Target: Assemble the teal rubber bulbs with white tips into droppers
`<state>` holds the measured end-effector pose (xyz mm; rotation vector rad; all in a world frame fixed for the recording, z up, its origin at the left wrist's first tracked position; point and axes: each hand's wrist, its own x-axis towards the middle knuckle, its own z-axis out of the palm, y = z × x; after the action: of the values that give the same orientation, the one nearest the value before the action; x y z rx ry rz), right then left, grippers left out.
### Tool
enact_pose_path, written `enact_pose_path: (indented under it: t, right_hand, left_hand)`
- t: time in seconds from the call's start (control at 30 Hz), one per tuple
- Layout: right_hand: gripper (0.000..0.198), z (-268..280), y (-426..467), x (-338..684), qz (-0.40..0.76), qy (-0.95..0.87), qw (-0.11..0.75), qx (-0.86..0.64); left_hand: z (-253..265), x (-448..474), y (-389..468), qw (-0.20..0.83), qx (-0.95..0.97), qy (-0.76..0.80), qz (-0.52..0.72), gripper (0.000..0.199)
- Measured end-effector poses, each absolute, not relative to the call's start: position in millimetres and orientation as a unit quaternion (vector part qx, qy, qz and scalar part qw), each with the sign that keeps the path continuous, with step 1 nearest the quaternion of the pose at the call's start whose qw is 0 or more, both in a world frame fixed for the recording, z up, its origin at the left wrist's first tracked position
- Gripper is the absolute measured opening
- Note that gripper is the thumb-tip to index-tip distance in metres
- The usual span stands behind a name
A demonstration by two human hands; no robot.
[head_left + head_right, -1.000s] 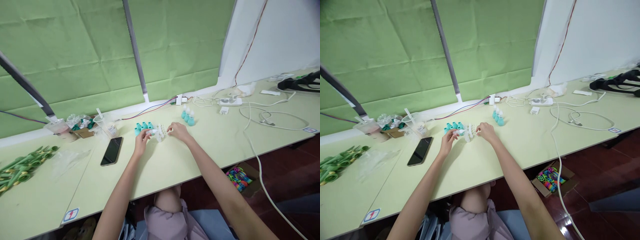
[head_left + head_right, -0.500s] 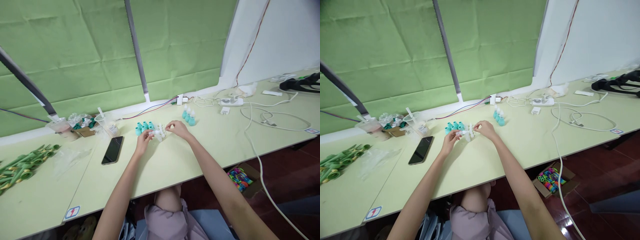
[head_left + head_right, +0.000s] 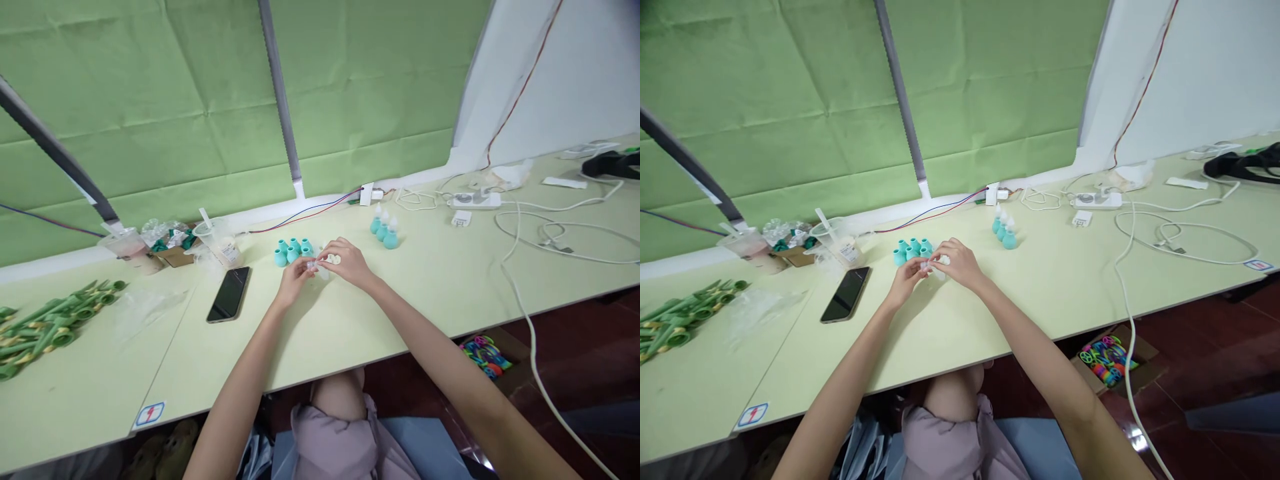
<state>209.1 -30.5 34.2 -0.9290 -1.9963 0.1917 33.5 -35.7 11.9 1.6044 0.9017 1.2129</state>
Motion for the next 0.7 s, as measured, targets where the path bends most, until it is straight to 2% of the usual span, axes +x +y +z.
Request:
enact_pose_path:
  t: [0.4,0.7]
  right_hand:
    - [0.016,37.6,-30.4,210.7,0.116,-0.818,0.424,-0.371]
    - [0.015,35.0,-29.0,208.0,0.139,-0.819,0.426,-0.359]
  left_hand:
    - [12.4,32.8,-36.5,0.473,0.646,0.352,0.485,0.037]
    - [15.3,33.5,-37.3,0.441,0.674,0.363,0.468,0.041]
